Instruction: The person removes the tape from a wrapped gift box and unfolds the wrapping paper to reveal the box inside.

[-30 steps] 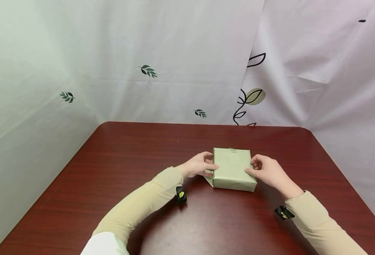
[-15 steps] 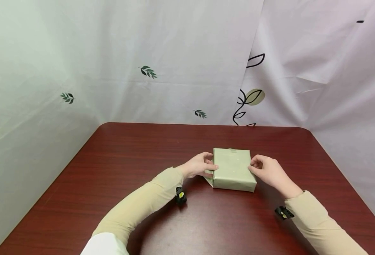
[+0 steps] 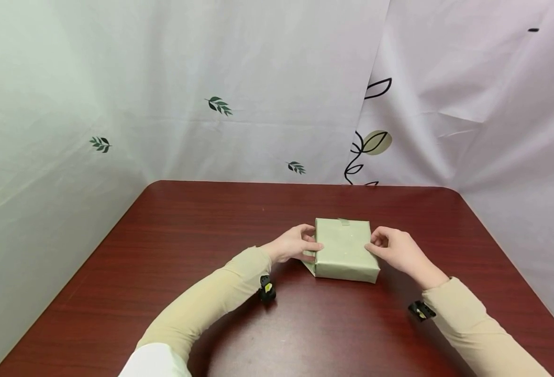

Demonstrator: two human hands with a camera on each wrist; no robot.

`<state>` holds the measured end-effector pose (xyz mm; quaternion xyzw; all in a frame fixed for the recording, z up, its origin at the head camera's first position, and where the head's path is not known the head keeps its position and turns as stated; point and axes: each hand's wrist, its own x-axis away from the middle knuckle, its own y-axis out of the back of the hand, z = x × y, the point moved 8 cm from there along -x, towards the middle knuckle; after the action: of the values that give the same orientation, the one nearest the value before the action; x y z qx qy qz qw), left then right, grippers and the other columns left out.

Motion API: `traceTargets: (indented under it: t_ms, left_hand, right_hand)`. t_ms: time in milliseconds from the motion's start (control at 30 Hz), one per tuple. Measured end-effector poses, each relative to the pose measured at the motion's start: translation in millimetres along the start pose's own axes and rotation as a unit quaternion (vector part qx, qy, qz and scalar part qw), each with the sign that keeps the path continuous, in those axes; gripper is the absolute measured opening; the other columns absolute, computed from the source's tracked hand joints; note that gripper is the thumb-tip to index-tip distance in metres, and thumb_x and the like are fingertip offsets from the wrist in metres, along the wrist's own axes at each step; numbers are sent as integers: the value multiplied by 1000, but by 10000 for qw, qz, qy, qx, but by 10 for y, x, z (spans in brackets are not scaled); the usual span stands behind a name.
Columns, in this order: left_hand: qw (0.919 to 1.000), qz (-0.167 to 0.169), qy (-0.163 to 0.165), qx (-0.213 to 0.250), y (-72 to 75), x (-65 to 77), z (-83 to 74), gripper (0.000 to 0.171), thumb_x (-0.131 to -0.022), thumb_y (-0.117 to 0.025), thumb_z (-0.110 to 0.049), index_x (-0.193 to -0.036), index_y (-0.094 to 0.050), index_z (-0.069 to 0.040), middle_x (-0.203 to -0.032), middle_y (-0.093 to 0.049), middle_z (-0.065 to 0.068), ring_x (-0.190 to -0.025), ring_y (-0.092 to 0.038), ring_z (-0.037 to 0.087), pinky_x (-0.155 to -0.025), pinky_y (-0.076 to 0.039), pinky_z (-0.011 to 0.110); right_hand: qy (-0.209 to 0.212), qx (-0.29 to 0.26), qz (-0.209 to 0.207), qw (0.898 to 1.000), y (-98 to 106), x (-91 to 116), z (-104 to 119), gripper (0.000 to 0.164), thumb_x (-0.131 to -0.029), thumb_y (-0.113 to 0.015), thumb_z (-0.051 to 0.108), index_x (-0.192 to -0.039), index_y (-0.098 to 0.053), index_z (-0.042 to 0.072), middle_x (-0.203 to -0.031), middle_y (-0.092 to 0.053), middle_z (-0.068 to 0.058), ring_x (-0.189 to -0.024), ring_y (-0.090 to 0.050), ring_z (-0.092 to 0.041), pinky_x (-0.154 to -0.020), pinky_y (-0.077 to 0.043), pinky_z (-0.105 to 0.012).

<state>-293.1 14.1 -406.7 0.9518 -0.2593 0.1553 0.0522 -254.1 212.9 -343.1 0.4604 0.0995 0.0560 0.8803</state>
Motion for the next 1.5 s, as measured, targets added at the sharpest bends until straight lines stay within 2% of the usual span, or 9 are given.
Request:
traceTargets:
  t_ms: [200, 433, 567, 800, 1033, 1100, 1233, 1433, 1500]
  left_hand:
    - [10000, -31, 9, 29, 5, -15, 15, 64, -88, -63, 0, -142, -30, 3, -114, -48, 19, -83, -57, 17, -81, -55, 43]
    - [10000, -12, 11, 57, 0, 0, 9, 62, -88, -62, 0, -142, -30, 3, -112, -48, 18, -82, -57, 16, -82, -55, 43]
    - [10000, -2, 20, 78, 0, -2, 11, 62, -88, -62, 0, -142, -30, 3, -111, -47, 17, -82, -57, 16, -82, -55, 43]
    - [10000, -10, 39, 71, 2, -5, 5, 63, -88, -62, 0, -142, -30, 2, -113, -47, 18, -82, -57, 16, -82, -55, 43]
    - [10000, -6, 31, 58, -5, -3, 9, 64, -88, -62, 0, -143, -29, 2, -114, -47, 19, -82, -57, 17, -82, -55, 43]
    - [10000, 11, 25, 62, -9, 0, 10, 63, -88, -62, 0, -143, -29, 2, -113, -48, 18, -83, -57, 17, -82, -54, 43]
    - [10000, 29, -6, 80, -11, 1, 14, 63, -88, -62, 0, -142, -29, 3, -110, -48, 17, -83, -57, 17, -82, -55, 44]
    - [9999, 38, -24, 104, -6, 1, 14, 63, -88, -62, 0, -142, -30, 4, -107, -47, 15, -82, -56, 17, -81, -55, 43]
    - [9999, 45, -33, 99, -1, 5, 11, 63, -88, -62, 0, -142, -30, 4, -108, -47, 15, -82, -56, 17, -81, -55, 43]
  right_hand:
    - [116, 126, 30, 9998, 13, -24, 29, 8, -84, -66, 13, -81, -61, 9, -72, -60, 2, -66, -51, -11, -60, -40, -27]
    - [304, 632, -106, 9975, 7, -9, 105, 5, -83, -65, 11, -79, -62, 10, -70, -60, 3, -61, -48, -10, -57, -39, -28]
    - [348, 953, -169, 9947, 6, 5, 155, 4, -83, -65, 9, -80, -62, 9, -70, -59, 0, -59, -47, -13, -55, -39, -31]
    - [353, 1458, -451, 9877, -6, 31, 243, 5, -81, -64, 5, -76, -64, 5, -76, -58, -8, -66, -56, -24, -60, -48, -43]
    - [561, 1765, -390, 9819, -94, 66, 315, 12, -85, -57, -2, -73, -56, -1, -70, -51, -9, -69, -53, -27, -64, -49, -40]
    - [543, 1673, -313, 9839, -120, 63, 285, 12, -87, -55, -2, -75, -54, -2, -71, -51, -10, -72, -52, -27, -66, -48, -40]
    - [400, 1136, -102, 9927, -162, 38, 191, 12, -90, -50, -2, -78, -51, -3, -76, -51, -13, -75, -50, -26, -69, -45, -40]
    - [-190, 187, 171, 9995, -142, 21, 26, 14, -97, -44, 5, -89, -50, -4, -77, -51, -12, -68, -46, -19, -62, -39, -33]
    - [-455, -283, 255, 9982, -128, 24, -40, 17, -99, -45, 11, -93, -51, -4, -77, -53, -11, -69, -51, -17, -62, -43, -30]
